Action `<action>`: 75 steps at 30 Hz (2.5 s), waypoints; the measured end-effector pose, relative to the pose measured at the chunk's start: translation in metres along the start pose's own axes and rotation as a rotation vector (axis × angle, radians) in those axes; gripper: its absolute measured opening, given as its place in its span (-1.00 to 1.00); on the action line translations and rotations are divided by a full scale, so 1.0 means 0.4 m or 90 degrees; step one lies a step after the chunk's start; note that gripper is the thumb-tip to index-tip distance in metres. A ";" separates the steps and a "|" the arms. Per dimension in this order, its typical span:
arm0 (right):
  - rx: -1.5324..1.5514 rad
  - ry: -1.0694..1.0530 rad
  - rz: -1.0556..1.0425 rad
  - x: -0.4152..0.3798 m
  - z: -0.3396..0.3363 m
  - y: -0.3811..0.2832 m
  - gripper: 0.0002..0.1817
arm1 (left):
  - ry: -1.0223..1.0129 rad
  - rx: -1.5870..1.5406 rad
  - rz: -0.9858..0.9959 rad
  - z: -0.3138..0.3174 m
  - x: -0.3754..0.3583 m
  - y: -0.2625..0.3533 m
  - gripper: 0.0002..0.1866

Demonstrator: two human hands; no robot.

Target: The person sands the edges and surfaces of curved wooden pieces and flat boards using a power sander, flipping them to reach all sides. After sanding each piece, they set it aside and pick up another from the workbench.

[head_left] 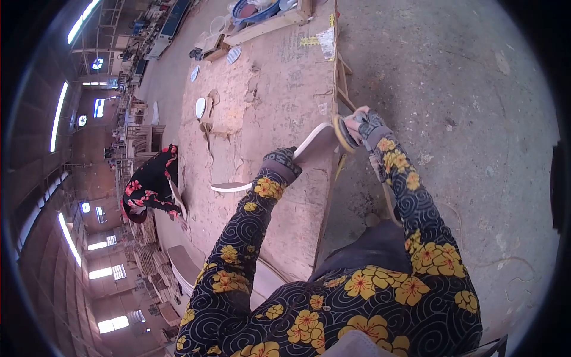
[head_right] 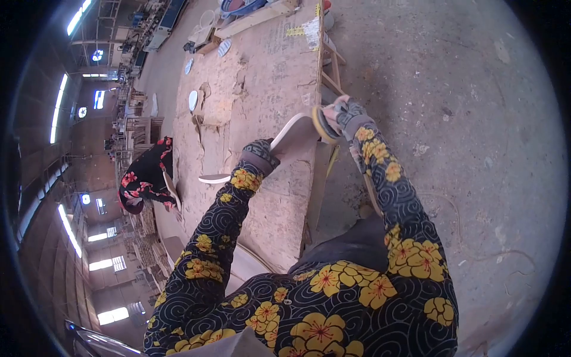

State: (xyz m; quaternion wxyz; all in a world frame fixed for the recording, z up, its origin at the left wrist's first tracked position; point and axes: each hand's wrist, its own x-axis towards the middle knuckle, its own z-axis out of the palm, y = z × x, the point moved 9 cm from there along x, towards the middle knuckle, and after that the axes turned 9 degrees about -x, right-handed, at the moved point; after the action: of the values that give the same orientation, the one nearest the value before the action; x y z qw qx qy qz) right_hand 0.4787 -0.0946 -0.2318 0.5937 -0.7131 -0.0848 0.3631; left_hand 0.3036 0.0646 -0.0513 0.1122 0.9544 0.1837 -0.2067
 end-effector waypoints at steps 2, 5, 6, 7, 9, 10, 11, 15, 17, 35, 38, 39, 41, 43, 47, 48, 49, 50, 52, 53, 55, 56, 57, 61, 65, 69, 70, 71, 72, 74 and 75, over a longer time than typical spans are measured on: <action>-0.175 0.066 -0.193 -0.113 -0.020 -0.191 -0.44 | -0.019 -0.004 -0.008 0.012 -0.003 -0.002 -0.52; -0.565 0.133 -0.552 -0.328 0.051 -0.494 -0.47 | -0.038 0.013 -0.030 -0.001 -0.009 0.003 -0.52; -0.619 0.063 -0.521 -0.339 0.098 -0.516 -0.47 | -0.050 0.016 -0.042 0.000 -0.008 -0.002 -0.52; -0.675 -0.002 -0.487 -0.341 0.145 -0.533 -0.48 | -0.063 0.019 -0.054 0.003 -0.005 -0.007 -0.52; -0.696 -0.039 -0.454 -0.340 0.173 -0.534 -0.49 | -0.067 0.001 -0.020 0.027 0.022 -0.032 -0.52; -0.692 -0.042 -0.439 -0.334 0.172 -0.521 -0.49 | -0.070 -0.011 -0.005 0.038 0.025 -0.043 -0.52; -0.670 -0.029 -0.426 -0.330 0.161 -0.501 -0.49 | -0.053 -0.004 -0.013 0.020 0.012 -0.026 -0.52; -0.457 0.195 -0.378 -0.302 0.031 -0.437 -0.50 | -0.007 -0.012 -0.022 -0.008 -0.003 -0.010 -0.51; -0.616 -0.069 -0.238 -0.255 0.103 -0.483 -0.47 | -0.009 -0.009 -0.012 -0.008 0.003 -0.002 -0.53; 0.022 -0.033 0.058 0.071 0.024 0.106 -0.47 | 0.000 0.020 0.000 0.013 -0.004 -0.011 -0.46; 0.009 -0.045 -0.057 0.031 0.012 -0.033 -0.49 | 0.008 0.020 0.008 0.014 -0.001 -0.011 -0.46; -0.069 -0.033 -0.124 -0.010 0.013 -0.129 -0.52 | 0.007 0.036 0.005 0.004 -0.009 0.004 -0.48; -0.253 0.017 -0.284 -0.102 0.024 -0.317 -0.54 | 0.004 0.054 -0.004 0.003 -0.013 0.003 -0.48; -0.421 0.054 -0.415 -0.229 0.015 -0.482 -0.54 | -0.005 0.058 -0.013 0.021 -0.010 -0.014 -0.47; -0.204 -0.069 -0.195 -0.122 -0.015 -0.327 -0.52 | 0.019 0.047 0.005 0.017 -0.013 -0.005 -0.47; -0.099 -0.123 -0.098 -0.089 -0.012 -0.244 -0.52 | 0.010 0.045 -0.002 0.009 -0.015 0.003 -0.47; -0.048 -0.107 -0.061 -0.032 0.000 -0.140 -0.50 | 0.000 0.044 -0.009 0.006 -0.016 0.006 -0.47; 0.003 -0.092 -0.026 0.017 0.018 -0.043 -0.47 | -0.004 0.044 -0.009 0.006 -0.018 0.007 -0.48; 0.030 -0.082 -0.005 0.042 0.021 0.027 -0.48 | -0.009 0.046 -0.007 0.003 -0.021 0.014 -0.50; 0.044 -0.075 0.004 0.052 0.024 0.046 -0.49 | -0.004 0.032 -0.004 -0.001 -0.019 0.010 -0.51; -0.025 -0.108 -0.003 -0.052 -0.007 -0.126 -0.52 | 0.003 0.001 0.004 0.007 -0.006 -0.002 -0.52; -0.142 -0.112 -0.075 -0.114 -0.014 -0.245 -0.51 | 0.006 0.009 0.006 0.017 -0.007 -0.006 -0.52; -0.257 -0.103 -0.147 -0.177 -0.021 -0.364 -0.50 | 0.011 0.018 0.008 0.023 -0.007 -0.011 -0.53; -0.785 -0.148 -0.371 -0.283 0.164 -0.540 -0.42 | -0.013 0.003 -0.009 0.001 -0.020 0.005 -0.53; -0.641 -0.042 -0.361 -0.232 0.081 -0.503 -0.42 | -0.033 0.021 -0.017 0.017 -0.013 -0.002 -0.51; -0.449 -0.029 -0.220 -0.149 -0.030 -0.380 -0.44 | -0.006 0.010 -0.024 0.010 -0.021 -0.002 -0.51; -0.385 -0.043 -0.151 -0.127 -0.050 -0.334 -0.45 | -0.006 0.003 -0.022 0.008 -0.021 0.001 -0.51; -0.458 -0.002 -0.201 -0.113 -0.050 -0.330 -0.45 | -0.016 0.009 -0.028 0.005 -0.015 0.003 -0.52; -0.506 -0.012 -0.278 -0.143 -0.037 -0.384 -0.47 | -0.028 0.015 -0.037 0.003 -0.011 0.006 -0.52; -0.651 -0.101 -0.376 -0.209 0.054 -0.474 -0.54 | -0.038 0.023 -0.040 0.015 -0.021 0.003 -0.52; -0.741 -0.180 -0.410 -0.214 0.119 -0.485 -0.58 | -0.031 0.026 -0.030 0.024 -0.023 -0.002 -0.52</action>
State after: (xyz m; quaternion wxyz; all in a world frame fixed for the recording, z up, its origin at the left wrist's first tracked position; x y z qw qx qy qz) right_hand 0.4478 -0.0501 -0.0212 0.1746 -0.8012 -0.5514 0.1533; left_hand 0.2921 0.0598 -0.0558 0.0923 0.9466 0.1990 -0.2364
